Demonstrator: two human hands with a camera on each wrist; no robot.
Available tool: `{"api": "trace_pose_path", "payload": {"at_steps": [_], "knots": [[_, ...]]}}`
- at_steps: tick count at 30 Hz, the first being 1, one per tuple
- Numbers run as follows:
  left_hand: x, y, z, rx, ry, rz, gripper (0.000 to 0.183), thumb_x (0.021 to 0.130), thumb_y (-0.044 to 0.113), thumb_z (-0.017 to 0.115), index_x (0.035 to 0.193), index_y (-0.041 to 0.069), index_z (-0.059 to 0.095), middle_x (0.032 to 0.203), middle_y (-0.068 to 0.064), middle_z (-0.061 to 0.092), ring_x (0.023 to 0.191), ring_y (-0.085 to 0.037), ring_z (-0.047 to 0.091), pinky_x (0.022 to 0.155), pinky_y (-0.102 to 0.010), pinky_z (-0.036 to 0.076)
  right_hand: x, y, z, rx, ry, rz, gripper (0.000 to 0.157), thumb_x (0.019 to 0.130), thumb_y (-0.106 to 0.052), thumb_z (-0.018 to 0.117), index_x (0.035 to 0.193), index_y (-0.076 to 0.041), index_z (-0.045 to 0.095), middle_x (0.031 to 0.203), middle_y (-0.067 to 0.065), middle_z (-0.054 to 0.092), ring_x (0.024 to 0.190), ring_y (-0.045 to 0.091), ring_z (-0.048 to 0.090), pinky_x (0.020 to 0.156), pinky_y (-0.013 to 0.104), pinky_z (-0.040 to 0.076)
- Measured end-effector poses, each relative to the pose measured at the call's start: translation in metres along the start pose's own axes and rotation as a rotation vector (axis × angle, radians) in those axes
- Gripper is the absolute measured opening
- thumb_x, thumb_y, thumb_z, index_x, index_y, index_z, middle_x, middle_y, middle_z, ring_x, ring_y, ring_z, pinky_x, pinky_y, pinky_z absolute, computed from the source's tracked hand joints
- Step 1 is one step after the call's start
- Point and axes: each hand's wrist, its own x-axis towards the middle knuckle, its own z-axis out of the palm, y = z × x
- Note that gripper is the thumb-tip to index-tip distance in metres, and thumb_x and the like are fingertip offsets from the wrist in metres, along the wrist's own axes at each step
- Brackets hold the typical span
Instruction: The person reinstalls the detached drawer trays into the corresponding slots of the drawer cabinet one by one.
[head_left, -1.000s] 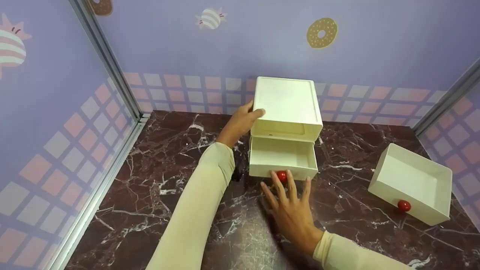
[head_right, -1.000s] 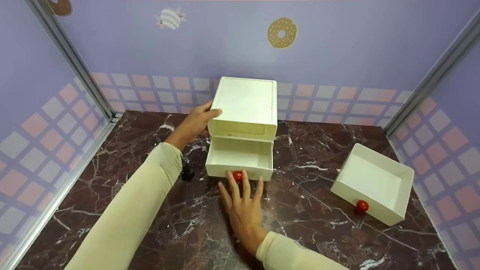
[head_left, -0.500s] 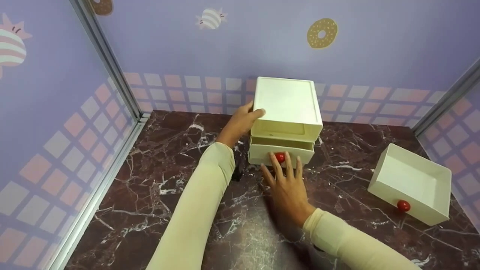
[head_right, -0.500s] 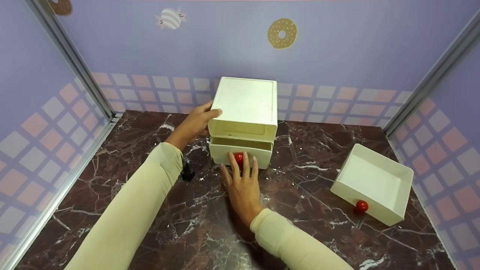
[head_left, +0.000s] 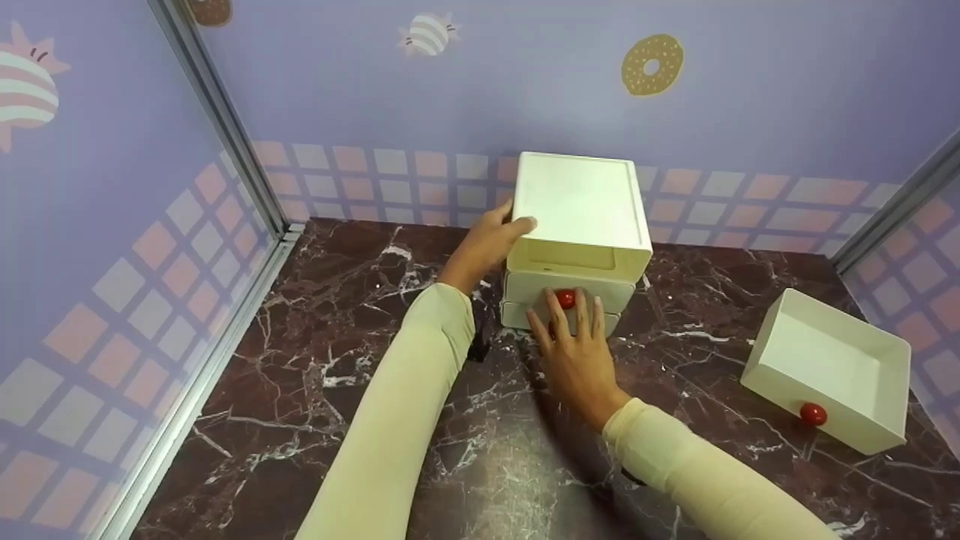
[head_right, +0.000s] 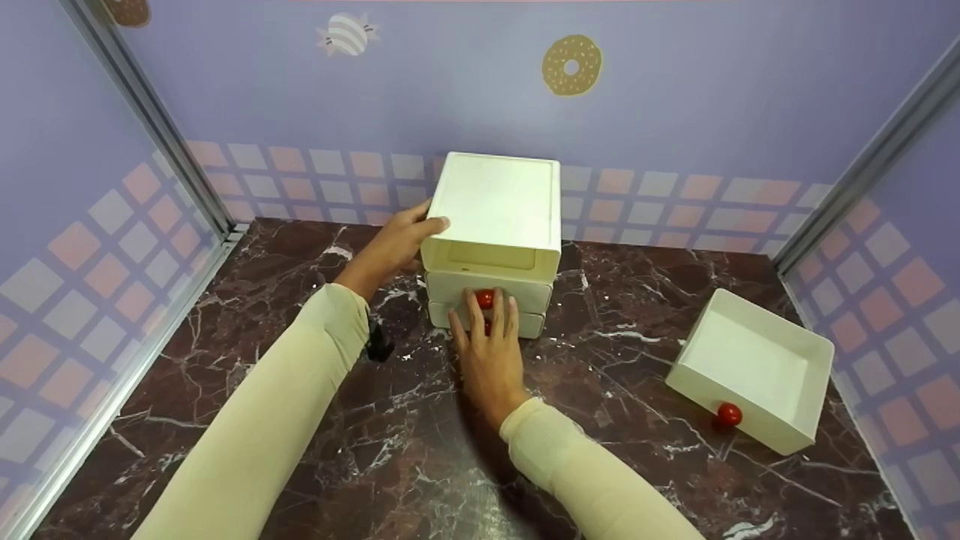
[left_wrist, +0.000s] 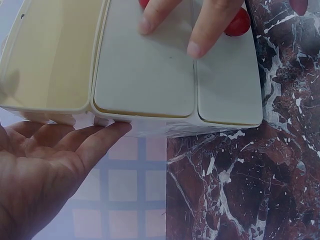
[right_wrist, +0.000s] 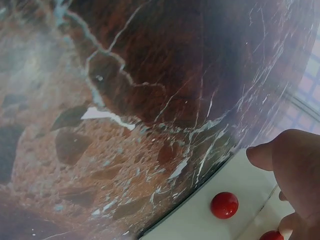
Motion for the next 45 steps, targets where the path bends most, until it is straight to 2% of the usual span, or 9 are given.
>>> {"api": "trace_pose_path", "payload": {"at_steps": [5, 12, 20, 24, 29, 33, 36, 39, 45], "knots": [[0.0, 0.002, 0.0, 0.002, 0.002, 0.005, 0.075, 0.09, 0.05, 0.053, 0.151, 0.023, 0.019, 0.149, -0.003, 0.037, 0.133, -0.02, 0.039, 0.112, -0.038, 0.029, 0.0, 0.0, -0.001, -0.012, -0.056, -0.002, 0.078, 0.071, -0.041, 0.071, 0.143, -0.028, 0.042, 0.153, 0.016, 0.025, 0.131, 0.053, 0.028, 0.103, 0.07, 0.019], [0.001, 0.0, -0.001, 0.007, 0.021, 0.013, 0.074, 0.09, 0.048, 0.053, 0.151, 0.022, 0.02, 0.148, -0.004, 0.038, 0.131, -0.02, 0.041, 0.111, -0.037, 0.03, -0.006, 0.007, 0.0, 0.09, -0.169, -0.015, 0.087, 0.074, -0.047, 0.069, 0.148, -0.028, 0.028, 0.158, 0.008, 0.012, 0.139, 0.048, 0.012, 0.096, 0.08, 0.007], [0.001, -0.003, 0.001, -0.016, 0.019, 0.028, 0.073, 0.09, 0.047, 0.054, 0.15, 0.021, 0.022, 0.145, -0.004, 0.043, 0.123, -0.019, 0.049, 0.109, -0.037, 0.033, -0.034, 0.033, 0.002, 0.185, -0.126, -0.026, 0.092, 0.076, -0.038, 0.071, 0.15, -0.034, 0.016, 0.159, 0.0, 0.006, 0.14, 0.047, 0.006, 0.1, 0.076, 0.002], [0.001, -0.003, 0.001, -0.041, 0.004, 0.02, 0.075, 0.089, 0.047, 0.054, 0.151, 0.021, 0.02, 0.145, -0.003, 0.042, 0.122, -0.018, 0.05, 0.109, -0.036, 0.033, -0.06, 0.057, -0.002, 0.15, -0.16, 0.075, 0.098, 0.075, -0.047, 0.071, 0.151, -0.034, 0.011, 0.159, 0.002, -0.001, 0.138, 0.051, -0.004, 0.098, 0.076, -0.004], [0.004, -0.002, 0.001, -0.039, 0.001, 0.033, 0.075, 0.091, 0.044, 0.054, 0.151, 0.018, 0.018, 0.148, -0.004, 0.039, 0.127, -0.018, 0.045, 0.11, -0.034, 0.031, -0.096, 0.099, -0.004, 0.146, -0.242, 0.264, 0.106, 0.072, -0.061, 0.067, 0.151, -0.033, 0.003, 0.158, 0.004, -0.011, 0.134, 0.051, -0.018, 0.089, 0.076, -0.015], [0.005, -0.002, 0.001, -0.031, 0.014, 0.031, 0.074, 0.091, 0.044, 0.054, 0.151, 0.018, 0.019, 0.148, -0.004, 0.039, 0.127, -0.018, 0.045, 0.111, -0.034, 0.031, -0.126, 0.138, -0.009, 0.191, -0.357, 0.371, 0.116, 0.069, -0.048, 0.076, 0.15, -0.033, -0.006, 0.155, 0.005, -0.021, 0.13, 0.053, -0.024, 0.079, 0.076, -0.021], [0.004, -0.002, 0.001, -0.015, 0.019, 0.033, 0.074, 0.09, 0.045, 0.054, 0.151, 0.019, 0.02, 0.148, -0.002, 0.038, 0.129, -0.017, 0.043, 0.111, -0.034, 0.03, -0.147, 0.164, -0.012, 0.223, -0.445, 0.391, 0.127, 0.062, -0.038, 0.083, 0.15, -0.033, -0.009, 0.153, 0.005, -0.025, 0.128, 0.057, -0.023, 0.072, 0.078, -0.02], [0.004, -0.002, 0.001, -0.012, 0.02, 0.035, 0.073, 0.09, 0.046, 0.053, 0.151, 0.021, 0.02, 0.148, 0.0, 0.038, 0.129, -0.016, 0.042, 0.111, -0.034, 0.03, -0.166, 0.186, -0.012, 0.245, -0.497, 0.384, 0.132, 0.057, -0.047, 0.084, 0.15, -0.034, -0.009, 0.153, 0.004, -0.026, 0.126, 0.061, -0.021, 0.069, 0.08, -0.018], [0.003, -0.003, 0.002, -0.024, 0.017, 0.053, 0.07, 0.091, 0.045, 0.053, 0.15, 0.021, 0.023, 0.145, 0.001, 0.042, 0.124, -0.013, 0.046, 0.109, -0.033, 0.033, -0.202, 0.221, -0.013, 0.277, -0.545, 0.388, 0.124, 0.063, -0.045, 0.081, 0.15, -0.034, -0.007, 0.152, 0.003, -0.028, 0.125, 0.06, -0.024, 0.067, 0.078, -0.023]]}}
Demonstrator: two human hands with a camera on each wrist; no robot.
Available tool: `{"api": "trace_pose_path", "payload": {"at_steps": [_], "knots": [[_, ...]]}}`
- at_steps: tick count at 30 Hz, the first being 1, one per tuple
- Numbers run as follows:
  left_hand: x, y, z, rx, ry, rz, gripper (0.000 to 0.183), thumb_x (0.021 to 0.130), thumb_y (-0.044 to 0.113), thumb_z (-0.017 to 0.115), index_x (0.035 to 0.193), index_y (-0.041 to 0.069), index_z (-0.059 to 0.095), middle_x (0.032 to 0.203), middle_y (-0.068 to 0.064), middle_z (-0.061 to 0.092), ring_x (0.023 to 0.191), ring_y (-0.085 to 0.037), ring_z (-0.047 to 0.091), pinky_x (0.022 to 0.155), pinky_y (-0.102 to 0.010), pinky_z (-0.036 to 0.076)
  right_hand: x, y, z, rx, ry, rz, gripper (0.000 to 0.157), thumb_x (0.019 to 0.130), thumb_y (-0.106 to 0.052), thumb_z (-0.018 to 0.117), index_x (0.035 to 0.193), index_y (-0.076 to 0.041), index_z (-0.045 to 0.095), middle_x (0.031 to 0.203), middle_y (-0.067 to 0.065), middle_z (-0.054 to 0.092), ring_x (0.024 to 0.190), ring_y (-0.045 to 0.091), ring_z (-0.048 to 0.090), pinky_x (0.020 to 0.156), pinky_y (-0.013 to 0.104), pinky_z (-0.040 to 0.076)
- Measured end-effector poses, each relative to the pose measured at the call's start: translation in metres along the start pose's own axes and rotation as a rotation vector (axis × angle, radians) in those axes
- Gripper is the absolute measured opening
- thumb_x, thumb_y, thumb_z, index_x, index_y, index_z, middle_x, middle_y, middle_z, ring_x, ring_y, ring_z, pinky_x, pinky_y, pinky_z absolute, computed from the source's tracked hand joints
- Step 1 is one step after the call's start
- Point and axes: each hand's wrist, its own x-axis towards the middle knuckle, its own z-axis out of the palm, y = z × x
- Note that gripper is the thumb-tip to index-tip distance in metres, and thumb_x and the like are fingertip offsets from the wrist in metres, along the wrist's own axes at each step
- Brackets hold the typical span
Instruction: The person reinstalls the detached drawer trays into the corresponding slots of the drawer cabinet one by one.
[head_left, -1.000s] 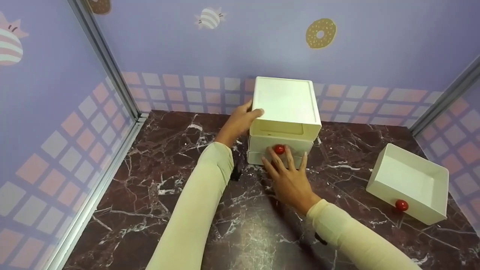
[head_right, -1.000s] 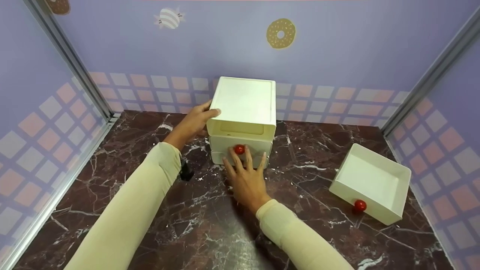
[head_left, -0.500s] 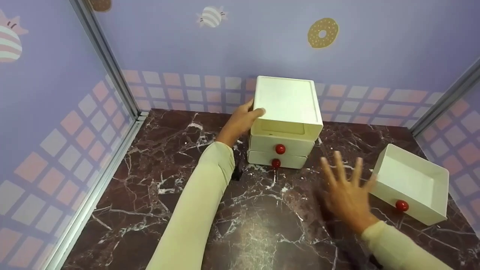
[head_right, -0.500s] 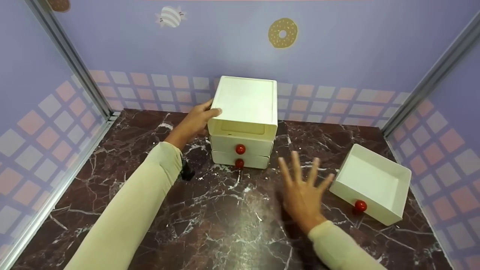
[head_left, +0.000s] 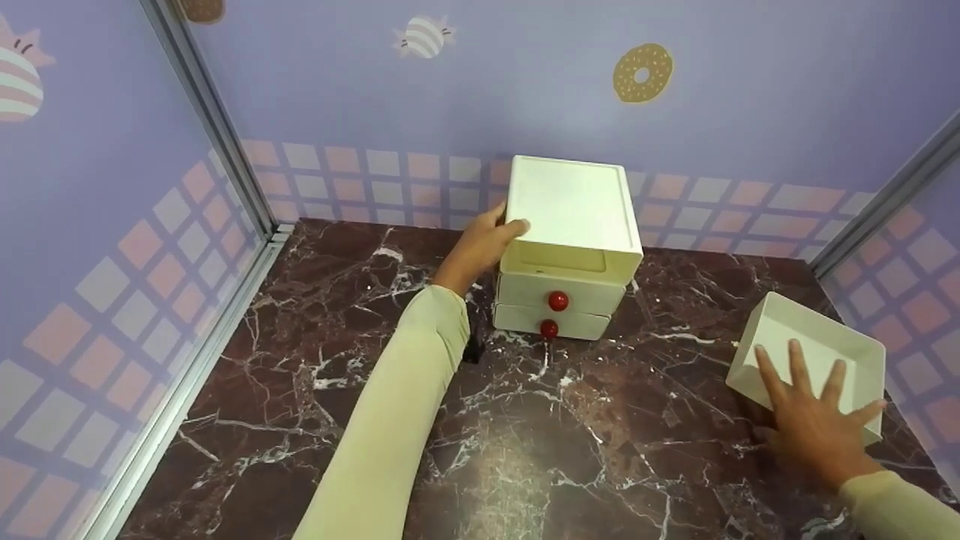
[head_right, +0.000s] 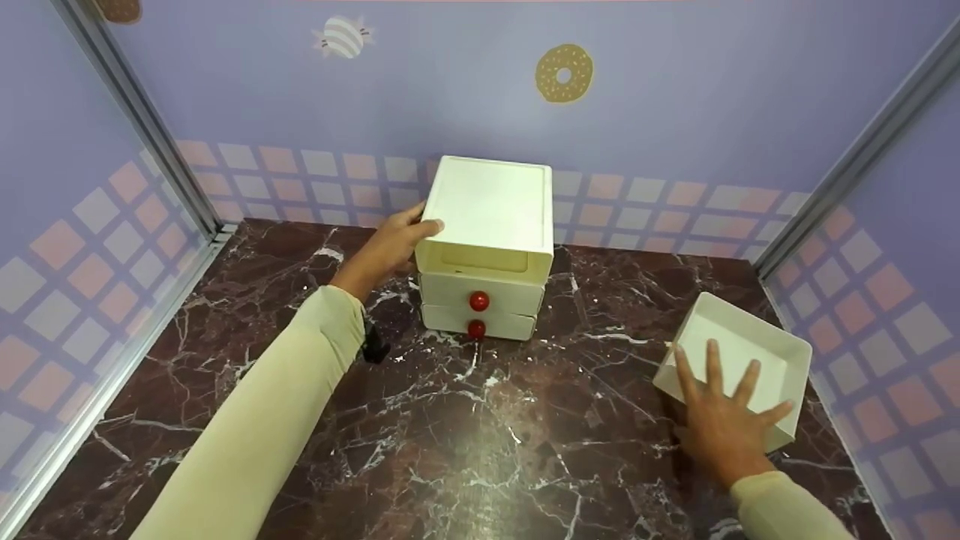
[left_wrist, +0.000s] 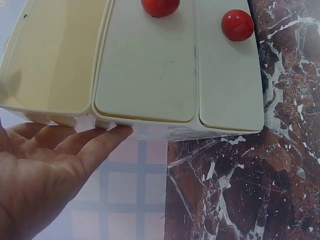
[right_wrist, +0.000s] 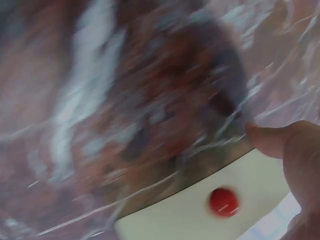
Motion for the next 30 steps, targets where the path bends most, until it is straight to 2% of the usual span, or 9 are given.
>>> {"api": "trace_pose_path", "payload": {"at_steps": [2, 4, 7, 9, 11, 15, 19, 24, 30], "knots": [[0.0, -0.001, 0.0, -0.003, -0.003, -0.002, 0.07, 0.091, 0.045, 0.053, 0.15, 0.021, 0.023, 0.145, 0.001, 0.042, 0.124, -0.013, 0.046, 0.109, -0.033, 0.033, -0.004, 0.013, 0.005, 0.024, -0.006, 0.003, 0.12, 0.067, -0.039, 0.08, 0.151, -0.032, -0.006, 0.153, 0.004, -0.026, 0.125, 0.063, -0.021, 0.067, 0.079, -0.023], [0.0, -0.001, 0.0, 0.0, -0.007, -0.005, 0.071, 0.091, 0.045, 0.052, 0.15, 0.021, 0.022, 0.146, 0.001, 0.041, 0.125, -0.014, 0.046, 0.109, -0.034, 0.033, -0.008, 0.024, 0.011, 0.028, -0.004, 0.0, 0.115, 0.071, -0.036, 0.077, 0.151, -0.03, -0.005, 0.156, 0.011, -0.017, 0.127, 0.066, -0.006, 0.069, 0.084, -0.016], [-0.001, 0.0, -0.001, 0.013, -0.007, -0.012, 0.073, 0.091, 0.047, 0.052, 0.151, 0.02, 0.02, 0.148, 0.0, 0.038, 0.129, -0.016, 0.042, 0.111, -0.035, 0.03, -0.014, 0.038, 0.019, 0.004, 0.041, -0.033, 0.103, 0.077, -0.025, 0.07, 0.152, -0.024, -0.001, 0.153, 0.02, 0.014, 0.119, 0.061, 0.029, 0.07, 0.089, 0.011], [-0.001, 0.0, -0.001, 0.017, -0.007, -0.009, 0.073, 0.091, 0.046, 0.052, 0.151, 0.02, 0.02, 0.148, -0.001, 0.038, 0.13, -0.017, 0.042, 0.111, -0.035, 0.03, -0.017, 0.044, 0.022, -0.043, 0.082, -0.07, 0.094, 0.081, -0.016, 0.065, 0.152, -0.021, 0.003, 0.14, 0.021, 0.035, 0.104, 0.054, 0.043, 0.058, 0.08, 0.029], [-0.001, 0.0, -0.002, 0.013, -0.008, -0.012, 0.073, 0.091, 0.047, 0.052, 0.151, 0.02, 0.019, 0.148, -0.001, 0.038, 0.13, -0.017, 0.041, 0.111, -0.035, 0.03, -0.017, 0.048, 0.024, -0.081, 0.113, -0.107, 0.088, 0.083, -0.007, 0.06, 0.152, -0.018, 0.006, 0.126, 0.021, 0.045, 0.091, 0.049, 0.051, 0.047, 0.067, 0.035], [-0.002, 0.0, -0.003, -0.005, -0.016, -0.014, 0.075, 0.091, 0.047, 0.052, 0.151, 0.02, 0.018, 0.149, -0.002, 0.037, 0.13, -0.017, 0.042, 0.111, -0.035, 0.03, -0.015, 0.051, 0.023, -0.101, 0.103, -0.139, 0.084, 0.085, -0.002, 0.057, 0.151, -0.014, 0.008, 0.113, 0.021, 0.049, 0.08, 0.046, 0.053, 0.038, 0.053, 0.035], [-0.002, 0.001, -0.002, 0.002, -0.008, -0.02, 0.076, 0.09, 0.048, 0.053, 0.151, 0.02, 0.018, 0.149, -0.003, 0.037, 0.131, -0.019, 0.041, 0.112, -0.036, 0.029, -0.014, 0.05, 0.021, -0.079, 0.075, -0.129, 0.083, 0.085, -0.013, 0.063, 0.15, -0.012, 0.011, 0.111, 0.021, 0.051, 0.079, 0.045, 0.054, 0.036, 0.052, 0.035], [-0.001, 0.001, -0.001, 0.016, -0.001, -0.026, 0.075, 0.09, 0.048, 0.053, 0.151, 0.019, 0.019, 0.149, -0.003, 0.037, 0.131, -0.019, 0.041, 0.112, -0.036, 0.028, -0.014, 0.05, 0.023, -0.077, 0.135, -0.148, 0.072, 0.081, -0.024, 0.072, 0.136, -0.008, 0.028, 0.096, 0.016, 0.051, 0.066, 0.039, 0.053, 0.033, 0.046, 0.031], [-0.002, 0.001, -0.001, -0.004, -0.009, -0.027, 0.074, 0.091, 0.047, 0.053, 0.151, 0.021, 0.019, 0.15, -0.001, 0.036, 0.131, -0.017, 0.04, 0.112, -0.036, 0.028, -0.013, 0.047, 0.025, -0.087, 0.174, -0.128, 0.063, 0.081, -0.024, 0.071, 0.128, -0.009, 0.033, 0.087, 0.012, 0.048, 0.059, 0.034, 0.049, 0.031, 0.044, 0.03]]}}
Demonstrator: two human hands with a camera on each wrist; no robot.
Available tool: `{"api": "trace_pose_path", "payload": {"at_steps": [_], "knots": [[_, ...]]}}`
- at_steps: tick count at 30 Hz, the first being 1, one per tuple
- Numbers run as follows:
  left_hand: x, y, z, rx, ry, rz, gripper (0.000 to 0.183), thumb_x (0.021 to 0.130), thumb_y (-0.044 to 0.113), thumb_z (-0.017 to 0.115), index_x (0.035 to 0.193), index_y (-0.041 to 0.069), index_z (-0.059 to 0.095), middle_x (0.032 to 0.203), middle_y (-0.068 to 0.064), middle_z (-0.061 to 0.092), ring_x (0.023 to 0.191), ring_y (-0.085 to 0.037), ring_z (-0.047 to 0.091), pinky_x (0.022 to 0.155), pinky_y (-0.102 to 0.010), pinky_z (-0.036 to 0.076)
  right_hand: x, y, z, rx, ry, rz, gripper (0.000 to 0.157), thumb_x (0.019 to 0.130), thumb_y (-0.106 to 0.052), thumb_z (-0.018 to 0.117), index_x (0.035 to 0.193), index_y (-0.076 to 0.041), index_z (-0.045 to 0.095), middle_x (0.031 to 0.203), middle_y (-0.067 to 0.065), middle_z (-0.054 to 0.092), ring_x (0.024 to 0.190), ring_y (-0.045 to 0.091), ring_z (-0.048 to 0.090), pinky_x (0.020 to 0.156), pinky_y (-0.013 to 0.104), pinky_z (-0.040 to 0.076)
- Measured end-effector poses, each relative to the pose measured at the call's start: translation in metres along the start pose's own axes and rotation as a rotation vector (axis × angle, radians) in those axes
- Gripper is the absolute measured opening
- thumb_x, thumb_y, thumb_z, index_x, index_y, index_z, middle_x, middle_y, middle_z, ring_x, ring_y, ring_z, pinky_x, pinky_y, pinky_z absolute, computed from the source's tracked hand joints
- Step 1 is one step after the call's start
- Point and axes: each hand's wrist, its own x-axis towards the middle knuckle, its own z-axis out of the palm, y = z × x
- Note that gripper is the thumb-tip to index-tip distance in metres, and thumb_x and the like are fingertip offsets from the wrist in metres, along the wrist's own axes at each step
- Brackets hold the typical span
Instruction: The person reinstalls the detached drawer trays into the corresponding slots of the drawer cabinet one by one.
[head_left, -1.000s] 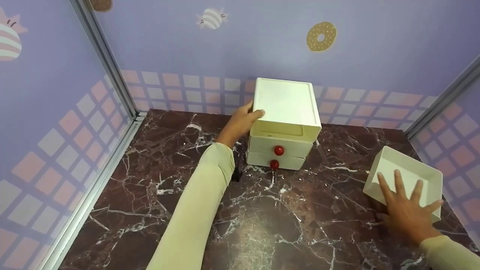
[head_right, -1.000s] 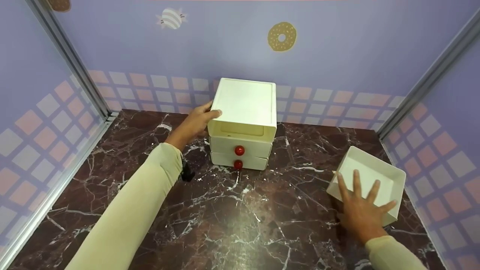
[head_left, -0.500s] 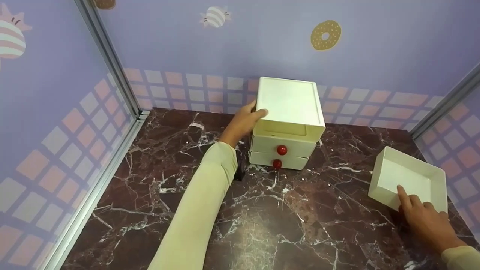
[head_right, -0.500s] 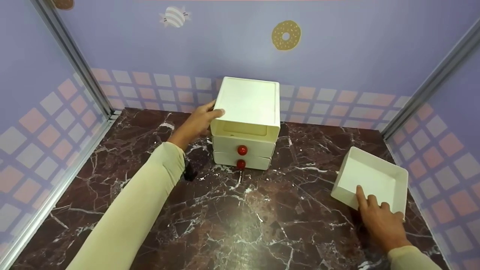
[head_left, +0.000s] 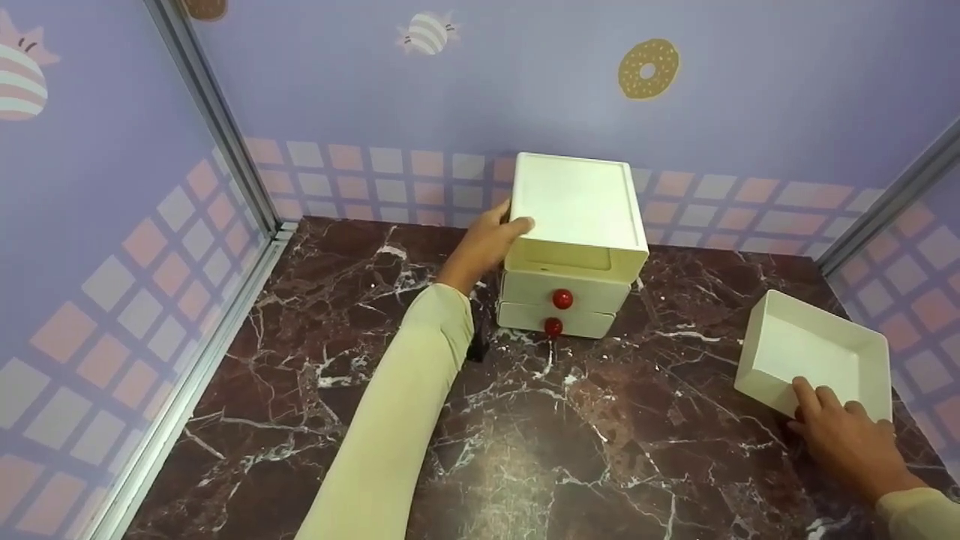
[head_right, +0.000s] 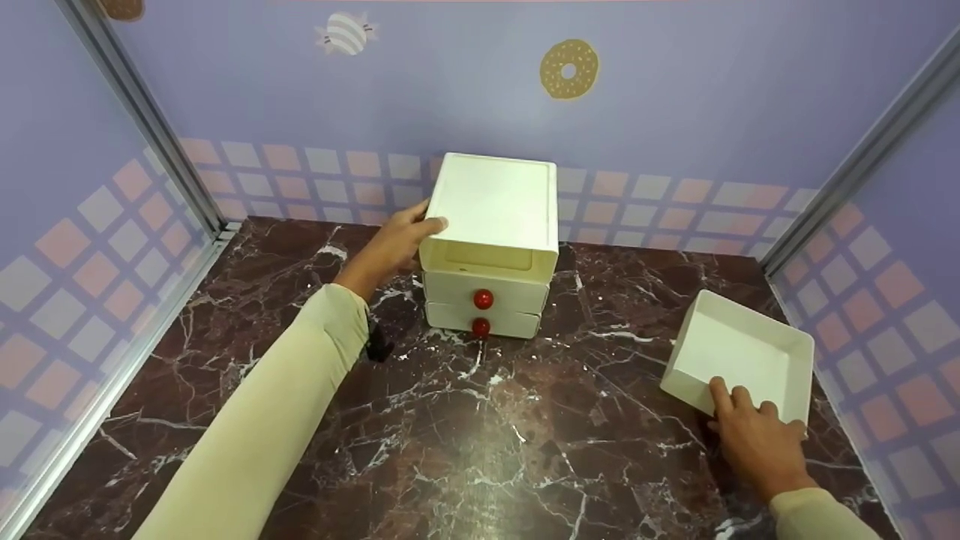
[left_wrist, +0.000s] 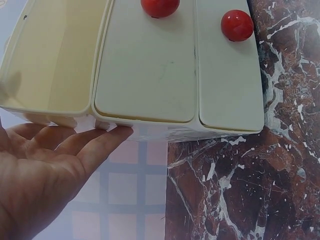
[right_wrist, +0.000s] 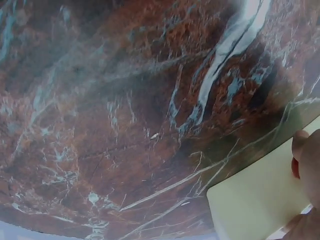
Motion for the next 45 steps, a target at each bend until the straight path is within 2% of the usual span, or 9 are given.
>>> {"api": "trace_pose_path", "payload": {"at_steps": [6, 11, 20, 21, 24, 31, 38, 42, 45], "knots": [[-0.001, -0.001, -0.001, -0.004, -0.003, 0.002, 0.074, 0.091, 0.047, 0.053, 0.151, 0.022, 0.018, 0.149, 0.0, 0.036, 0.129, -0.016, 0.043, 0.111, -0.036, 0.029, 0.002, -0.013, -0.002, -0.014, 0.011, 0.011, 0.061, 0.081, -0.025, 0.07, 0.127, -0.008, 0.035, 0.086, 0.013, 0.049, 0.058, 0.034, 0.048, 0.03, 0.044, 0.029], [0.001, -0.001, -0.001, -0.004, -0.013, 0.017, 0.072, 0.091, 0.046, 0.052, 0.151, 0.022, 0.019, 0.148, 0.0, 0.039, 0.129, -0.015, 0.042, 0.11, -0.033, 0.031, 0.005, -0.042, -0.01, -0.024, -0.005, -0.007, 0.063, 0.08, -0.027, 0.07, 0.129, -0.01, 0.035, 0.089, 0.011, 0.049, 0.06, 0.032, 0.049, 0.032, 0.043, 0.032], [0.004, -0.002, 0.0, -0.01, -0.019, 0.029, 0.072, 0.091, 0.045, 0.052, 0.151, 0.021, 0.019, 0.147, 0.001, 0.039, 0.13, -0.014, 0.041, 0.111, -0.032, 0.03, 0.011, -0.102, -0.031, -0.058, 0.135, -0.119, 0.065, 0.075, -0.034, 0.073, 0.128, -0.008, 0.046, 0.086, 0.008, 0.052, 0.055, 0.028, 0.048, 0.033, 0.04, 0.034], [0.004, -0.002, 0.0, -0.004, -0.015, 0.027, 0.073, 0.091, 0.046, 0.052, 0.151, 0.021, 0.019, 0.148, 0.001, 0.039, 0.13, -0.014, 0.041, 0.111, -0.032, 0.03, 0.011, -0.107, -0.034, -0.063, 0.148, -0.132, 0.062, 0.08, -0.04, 0.068, 0.128, -0.008, 0.046, 0.086, 0.008, 0.052, 0.054, 0.028, 0.048, 0.033, 0.039, 0.033], [0.004, -0.002, 0.0, 0.007, -0.008, 0.025, 0.074, 0.091, 0.046, 0.052, 0.151, 0.019, 0.019, 0.148, 0.001, 0.038, 0.131, -0.015, 0.04, 0.111, -0.032, 0.029, 0.009, -0.123, -0.041, -0.077, 0.177, -0.166, 0.062, 0.078, -0.042, 0.069, 0.127, -0.009, 0.049, 0.084, 0.007, 0.052, 0.053, 0.027, 0.048, 0.033, 0.037, 0.032], [0.004, -0.003, 0.001, -0.002, -0.006, 0.03, 0.07, 0.091, 0.045, 0.053, 0.15, 0.021, 0.023, 0.145, 0.001, 0.043, 0.125, -0.014, 0.045, 0.109, -0.032, 0.033, 0.004, -0.159, -0.052, -0.072, 0.118, -0.193, 0.066, 0.073, -0.037, 0.075, 0.128, -0.012, 0.048, 0.087, 0.005, 0.053, 0.06, 0.026, 0.052, 0.038, 0.042, 0.038], [0.003, -0.002, 0.002, 0.013, 0.007, 0.036, 0.071, 0.091, 0.045, 0.053, 0.15, 0.02, 0.023, 0.146, -0.001, 0.042, 0.127, -0.016, 0.044, 0.11, -0.034, 0.032, 0.003, -0.198, -0.058, -0.093, 0.156, -0.246, 0.068, 0.072, -0.042, 0.075, 0.128, -0.015, 0.05, 0.087, 0.003, 0.054, 0.06, 0.026, 0.053, 0.039, 0.041, 0.04], [0.002, -0.001, 0.001, 0.022, 0.0, 0.023, 0.073, 0.091, 0.048, 0.052, 0.151, 0.02, 0.02, 0.148, 0.0, 0.037, 0.132, -0.016, 0.039, 0.111, -0.033, 0.03, 0.005, -0.214, -0.061, -0.102, 0.159, -0.213, 0.064, 0.074, -0.042, 0.075, 0.126, -0.016, 0.049, 0.085, 0.002, 0.05, 0.058, 0.026, 0.052, 0.037, 0.038, 0.034], [0.001, -0.001, 0.0, 0.026, -0.01, 0.018, 0.074, 0.091, 0.049, 0.051, 0.151, 0.02, 0.018, 0.149, 0.001, 0.036, 0.133, -0.016, 0.038, 0.112, -0.034, 0.029, 0.001, -0.221, -0.065, -0.113, 0.149, -0.182, 0.065, 0.073, -0.043, 0.075, 0.125, -0.016, 0.048, 0.085, 0.001, 0.051, 0.058, 0.026, 0.052, 0.038, 0.039, 0.035]]}}
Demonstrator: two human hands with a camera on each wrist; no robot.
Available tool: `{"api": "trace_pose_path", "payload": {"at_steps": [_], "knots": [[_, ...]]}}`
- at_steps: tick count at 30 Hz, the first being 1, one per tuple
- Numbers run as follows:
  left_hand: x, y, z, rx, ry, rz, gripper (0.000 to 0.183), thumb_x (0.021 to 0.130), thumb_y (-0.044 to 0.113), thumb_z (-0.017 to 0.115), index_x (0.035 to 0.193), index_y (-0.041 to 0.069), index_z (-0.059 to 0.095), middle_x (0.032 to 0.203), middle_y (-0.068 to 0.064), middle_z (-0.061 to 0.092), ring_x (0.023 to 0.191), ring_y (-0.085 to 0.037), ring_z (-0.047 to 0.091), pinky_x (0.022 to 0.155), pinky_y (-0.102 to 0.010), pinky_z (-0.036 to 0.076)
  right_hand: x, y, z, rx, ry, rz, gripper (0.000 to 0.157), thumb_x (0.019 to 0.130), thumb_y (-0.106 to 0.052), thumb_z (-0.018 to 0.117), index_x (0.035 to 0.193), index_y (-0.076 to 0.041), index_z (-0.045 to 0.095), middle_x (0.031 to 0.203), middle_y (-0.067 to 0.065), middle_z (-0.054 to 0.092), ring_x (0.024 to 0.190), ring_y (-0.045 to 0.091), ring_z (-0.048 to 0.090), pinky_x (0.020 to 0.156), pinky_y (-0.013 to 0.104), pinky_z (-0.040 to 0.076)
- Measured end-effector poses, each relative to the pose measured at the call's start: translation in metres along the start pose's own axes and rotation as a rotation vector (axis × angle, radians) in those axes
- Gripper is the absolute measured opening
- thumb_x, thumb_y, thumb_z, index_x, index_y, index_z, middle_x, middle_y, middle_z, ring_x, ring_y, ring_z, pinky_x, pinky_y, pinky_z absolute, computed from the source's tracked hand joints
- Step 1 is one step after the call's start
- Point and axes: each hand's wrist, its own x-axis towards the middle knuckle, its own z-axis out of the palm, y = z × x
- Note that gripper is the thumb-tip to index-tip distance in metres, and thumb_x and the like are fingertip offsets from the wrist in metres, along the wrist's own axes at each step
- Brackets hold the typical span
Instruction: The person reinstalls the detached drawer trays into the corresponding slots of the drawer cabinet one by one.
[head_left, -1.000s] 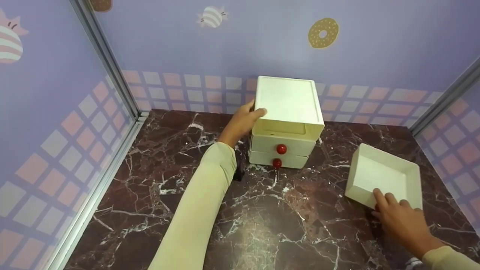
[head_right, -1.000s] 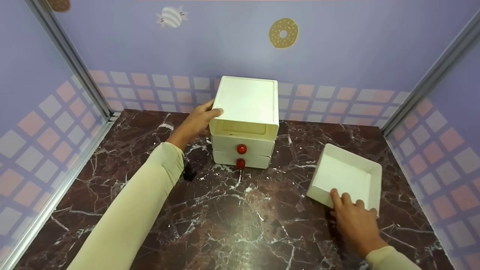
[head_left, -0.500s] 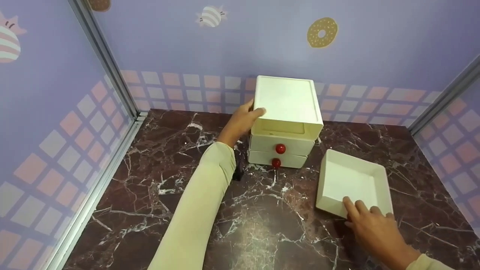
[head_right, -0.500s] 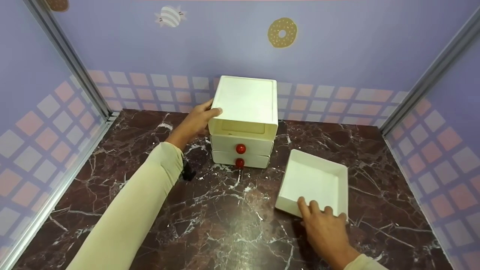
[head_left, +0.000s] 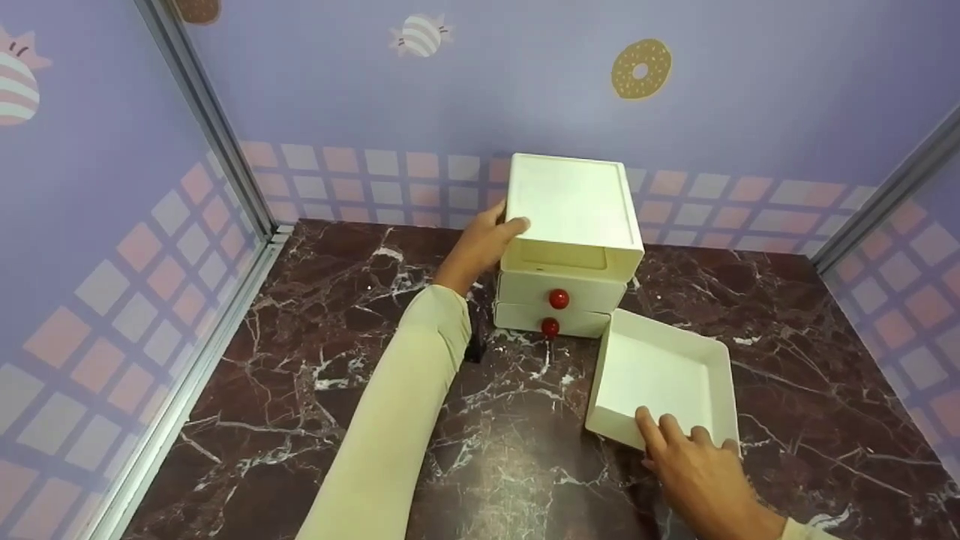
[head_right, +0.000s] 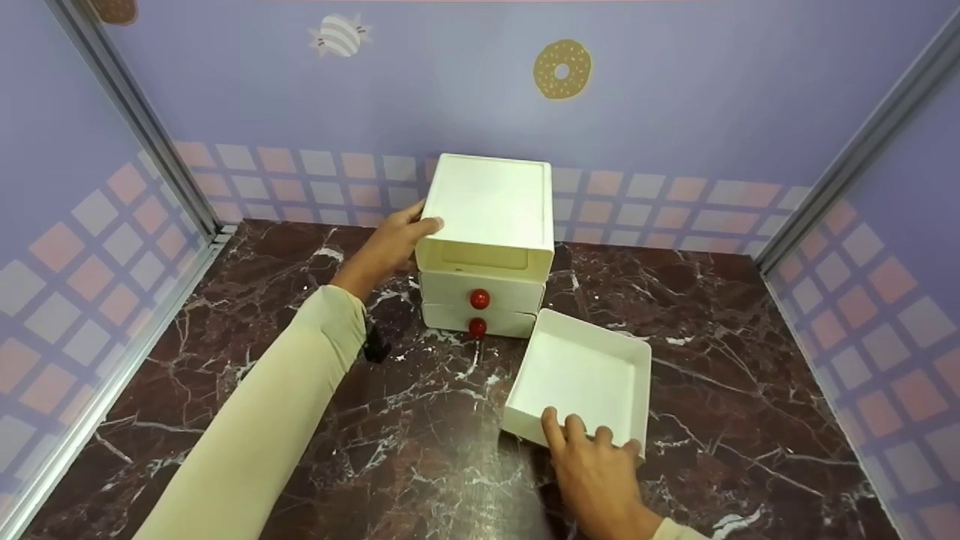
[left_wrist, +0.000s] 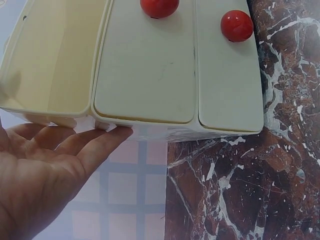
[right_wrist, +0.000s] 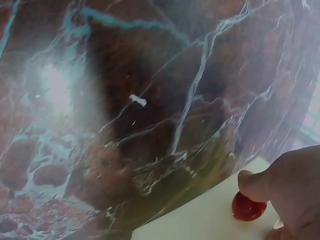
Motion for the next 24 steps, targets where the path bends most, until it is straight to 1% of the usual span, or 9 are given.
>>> {"api": "trace_pose_path", "payload": {"at_steps": [5, 7, 9, 11, 14, 19, 21, 24], "knots": [[0.001, -0.001, 0.001, 0.003, 0.002, 0.0, 0.072, 0.091, 0.049, 0.051, 0.151, 0.024, 0.02, 0.148, 0.001, 0.039, 0.13, -0.016, 0.041, 0.111, -0.035, 0.031, -0.007, -0.011, -0.009, -0.006, -0.068, -0.001, 0.068, 0.074, -0.048, 0.073, 0.129, -0.018, 0.048, 0.091, 0.0, 0.054, 0.061, 0.025, 0.053, 0.04, 0.038, 0.038], [0.001, -0.001, 0.001, 0.006, 0.009, 0.003, 0.071, 0.091, 0.048, 0.051, 0.15, 0.024, 0.021, 0.147, 0.001, 0.04, 0.128, -0.016, 0.044, 0.11, -0.035, 0.032, -0.008, -0.015, -0.012, -0.009, -0.092, -0.014, 0.066, 0.075, -0.049, 0.071, 0.13, -0.019, 0.047, 0.093, 0.0, 0.054, 0.062, 0.025, 0.053, 0.042, 0.039, 0.039], [0.001, -0.001, 0.001, 0.013, 0.018, 0.006, 0.071, 0.091, 0.047, 0.051, 0.15, 0.022, 0.021, 0.146, -0.001, 0.041, 0.127, -0.016, 0.045, 0.11, -0.035, 0.032, -0.009, -0.02, -0.015, -0.012, -0.101, -0.032, 0.066, 0.075, -0.05, 0.071, 0.13, -0.021, 0.048, 0.094, -0.001, 0.054, 0.063, 0.025, 0.054, 0.043, 0.04, 0.041], [0.001, -0.001, 0.001, 0.021, 0.024, 0.006, 0.072, 0.091, 0.047, 0.052, 0.151, 0.02, 0.021, 0.146, -0.002, 0.041, 0.126, -0.017, 0.045, 0.11, -0.035, 0.032, -0.008, -0.024, -0.017, -0.014, -0.093, -0.052, 0.067, 0.073, -0.05, 0.072, 0.129, -0.022, 0.048, 0.095, -0.002, 0.054, 0.064, 0.025, 0.055, 0.045, 0.042, 0.042], [0.001, -0.001, 0.001, 0.029, 0.032, -0.001, 0.072, 0.09, 0.048, 0.052, 0.15, 0.021, 0.022, 0.146, -0.002, 0.041, 0.127, -0.017, 0.044, 0.11, -0.035, 0.031, -0.004, -0.031, -0.019, -0.005, -0.069, -0.072, 0.067, 0.072, -0.05, 0.073, 0.128, -0.022, 0.049, 0.096, -0.002, 0.055, 0.066, 0.026, 0.056, 0.047, 0.044, 0.043], [0.001, -0.001, 0.001, 0.024, 0.037, 0.003, 0.07, 0.09, 0.047, 0.052, 0.15, 0.023, 0.025, 0.144, -0.002, 0.043, 0.126, -0.017, 0.046, 0.109, -0.035, 0.032, 0.004, -0.046, -0.022, 0.024, -0.052, -0.09, 0.067, 0.074, -0.05, 0.071, 0.13, -0.022, 0.048, 0.098, -0.001, 0.055, 0.068, 0.026, 0.056, 0.05, 0.045, 0.045], [0.001, -0.001, 0.001, 0.02, 0.033, 0.006, 0.07, 0.09, 0.047, 0.052, 0.15, 0.024, 0.025, 0.145, -0.001, 0.043, 0.126, -0.016, 0.045, 0.109, -0.035, 0.032, 0.006, -0.052, -0.022, 0.038, -0.036, -0.107, 0.067, 0.073, -0.05, 0.071, 0.13, -0.022, 0.048, 0.096, -0.001, 0.055, 0.067, 0.026, 0.056, 0.05, 0.044, 0.045], [0.001, -0.001, 0.001, 0.013, 0.026, 0.003, 0.071, 0.09, 0.047, 0.052, 0.15, 0.023, 0.023, 0.145, -0.001, 0.042, 0.128, -0.016, 0.044, 0.11, -0.035, 0.031, 0.007, -0.061, -0.021, 0.045, 0.01, -0.144, 0.068, 0.071, -0.051, 0.073, 0.128, -0.022, 0.049, 0.092, -0.002, 0.053, 0.063, 0.025, 0.055, 0.046, 0.042, 0.043]]}}
